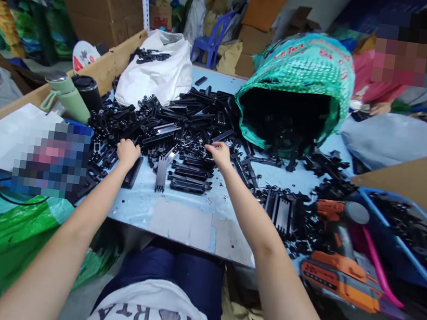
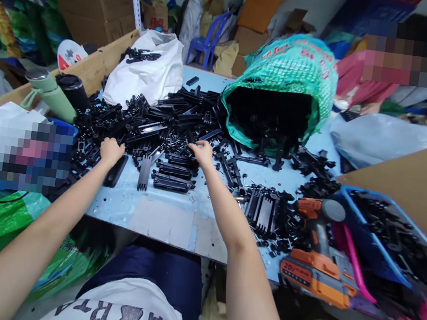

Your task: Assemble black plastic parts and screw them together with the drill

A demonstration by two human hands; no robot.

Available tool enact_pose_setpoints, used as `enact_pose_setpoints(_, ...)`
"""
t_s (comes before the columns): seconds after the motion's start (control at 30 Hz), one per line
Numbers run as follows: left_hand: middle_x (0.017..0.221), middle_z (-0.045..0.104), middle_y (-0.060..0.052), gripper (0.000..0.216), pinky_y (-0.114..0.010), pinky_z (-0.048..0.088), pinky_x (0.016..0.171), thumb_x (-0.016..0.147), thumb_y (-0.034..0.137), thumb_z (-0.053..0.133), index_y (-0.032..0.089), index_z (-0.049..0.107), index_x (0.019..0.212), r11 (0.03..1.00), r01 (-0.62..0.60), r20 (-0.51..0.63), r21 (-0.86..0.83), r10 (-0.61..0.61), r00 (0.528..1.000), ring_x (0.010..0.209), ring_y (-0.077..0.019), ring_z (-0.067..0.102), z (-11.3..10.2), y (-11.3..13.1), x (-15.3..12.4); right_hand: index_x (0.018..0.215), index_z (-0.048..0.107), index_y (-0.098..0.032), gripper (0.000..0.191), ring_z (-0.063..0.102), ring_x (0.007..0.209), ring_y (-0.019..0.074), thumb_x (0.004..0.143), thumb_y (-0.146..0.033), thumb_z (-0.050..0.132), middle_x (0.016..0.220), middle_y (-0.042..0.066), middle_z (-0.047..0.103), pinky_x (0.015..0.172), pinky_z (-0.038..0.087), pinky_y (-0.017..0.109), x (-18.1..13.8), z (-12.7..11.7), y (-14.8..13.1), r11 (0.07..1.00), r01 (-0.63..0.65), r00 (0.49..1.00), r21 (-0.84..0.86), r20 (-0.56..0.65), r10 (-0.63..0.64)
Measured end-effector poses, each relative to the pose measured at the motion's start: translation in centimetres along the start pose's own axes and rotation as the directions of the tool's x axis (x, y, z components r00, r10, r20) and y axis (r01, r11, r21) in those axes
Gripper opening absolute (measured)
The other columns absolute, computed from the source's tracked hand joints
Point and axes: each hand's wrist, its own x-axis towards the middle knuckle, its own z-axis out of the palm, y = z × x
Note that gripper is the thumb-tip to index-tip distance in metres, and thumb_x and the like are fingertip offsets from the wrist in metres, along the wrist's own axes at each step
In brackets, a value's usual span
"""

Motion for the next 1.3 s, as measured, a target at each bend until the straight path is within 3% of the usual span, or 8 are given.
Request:
enact_pose_setpoints(0.17, 0.103, 0.057, -0.020, 0.029, -0.046, 0.040, 0.091, 0.077, 0.021, 0.051, 0.002, 0.054, 0.100, 0.992, -0.056, -0.116, -0.111, 0.043, 0.992, 0.108, -0.0322, 0.049, -0.2, -1.2, 0.5, 0.119, 0.046, -0.013, 0.058, 0.053, 0.070, 0.0130, 0.072, -0.043, 0.062, 0.091, 0.007, 0.060, 0.067, 0.043, 0.026, -9.3, -3.9, 3.2, 0.959, 0.214, 0.884, 0.183, 0.381, -0.270)
enact_pose_setpoints(0.33, 0.103, 0.057, -0.011, 0.036, -0.036, 0.042, 0.092, 0.084, 0.035, 0.053, 0.007, 0.050, 0.107, 0.742, -0.547, -0.480, -0.389, 0.343, 0.807, 0.102, -0.0192, 0.053, -2.0, -0.6, -5.9, 0.112, 0.059, -0.020, 0.039, 0.053, 0.085, 0.0201, 0.073, -0.023, 0.060, 0.105, 0.008, 0.060, 0.079, 0.043, 0.036, -17.5, -8.5, 7.7, 0.799, 0.579, 0.692, -0.165, 0.617, -0.374)
enact_pose_setpoints(0.47, 0.100, 0.059, -0.008, 0.035, -0.028, 0.048, 0.077, 0.086, 0.038, 0.050, 0.013, 0.051, 0.110, 0.567, -0.653, -0.279, -0.502, 0.609, 0.743, 0.089, -0.0166, 0.058, -2.2, 2.4, -13.7, 0.126, 0.050, -0.017, 0.046, 0.052, 0.095, 0.0298, 0.085, -0.038, 0.047, 0.106, 0.018, 0.057, 0.079, 0.042, 0.041, -19.9, -7.3, 8.3, 0.707, 0.319, 0.948, -0.631, 0.225, -0.227)
enact_pose_setpoints(0.57, 0.109, 0.059, -0.010, 0.036, -0.031, 0.047, 0.084, 0.093, 0.034, 0.034, 0.014, 0.049, 0.118, 0.586, -0.605, -0.085, -0.540, 0.677, 0.731, 0.099, -0.0188, 0.058, -1.9, 4.5, -18.1, 0.134, 0.039, -0.011, 0.068, 0.056, 0.087, 0.0305, 0.081, -0.053, 0.049, 0.095, 0.018, 0.058, 0.073, 0.045, 0.041, -19.5, -4.6, 7.4, 0.726, 0.010, 1.000, -0.688, 0.022, 0.007)
enact_pose_setpoints(0.73, 0.105, 0.057, -0.009, 0.042, -0.027, 0.048, 0.077, 0.093, 0.032, 0.033, 0.015, 0.045, 0.129, 0.538, -0.438, 0.110, -0.720, 0.712, 0.693, 0.088, -0.0143, 0.059, -1.1, 5.9, -21.0, 0.131, 0.042, -0.019, 0.048, 0.058, 0.093, 0.0220, 0.086, -0.036, 0.039, 0.110, 0.012, 0.054, 0.079, 0.048, 0.037, -19.5, -2.6, 5.9, 0.991, 0.128, 0.988, -0.030, 0.094, -0.125)
enact_pose_setpoints(0.87, 0.094, 0.056, -0.005, 0.040, -0.021, 0.047, 0.063, 0.090, 0.034, 0.042, 0.016, 0.053, 0.123, 0.458, -0.273, 0.132, -0.846, 0.676, 0.725, 0.065, -0.0073, 0.054, -1.0, 6.7, -21.7, 0.138, 0.032, -0.021, 0.059, 0.059, 0.062, 0.0146, 0.087, -0.052, 0.036, 0.088, 0.006, 0.057, 0.052, 0.051, 0.029, -21.2, -2.4, 4.5, 0.810, -0.094, 0.964, 0.579, 0.256, -0.071)
enact_pose_setpoints(1.13, 0.085, 0.055, -0.005, 0.037, -0.026, 0.046, 0.073, 0.088, 0.027, 0.047, 0.017, 0.055, 0.122, 0.454, -0.433, 0.084, -0.779, 0.759, 0.646, 0.079, -0.0123, 0.053, -3.6, 7.1, -21.7, 0.127, 0.052, -0.024, 0.045, 0.055, 0.057, 0.0059, 0.086, -0.040, 0.051, 0.091, 0.003, 0.052, 0.055, 0.051, 0.023, -21.1, -4.6, 4.6, 0.803, 0.227, 0.855, 0.551, 0.282, -0.435)
enact_pose_setpoints(1.3, 0.092, 0.055, -0.006, 0.036, -0.025, 0.046, 0.077, 0.090, 0.023, 0.042, 0.019, 0.052, 0.124, 0.378, -0.475, -0.187, -0.795, 0.593, 0.784, 0.085, -0.0110, 0.054, -3.6, 7.8, -23.7, 0.134, 0.043, -0.028, 0.043, 0.055, 0.060, 0.0057, 0.091, -0.032, 0.043, 0.094, 0.004, 0.049, 0.055, 0.050, 0.022, -21.4, -4.8, 3.6, 0.747, 0.454, 0.822, 0.486, 0.097, -0.562)
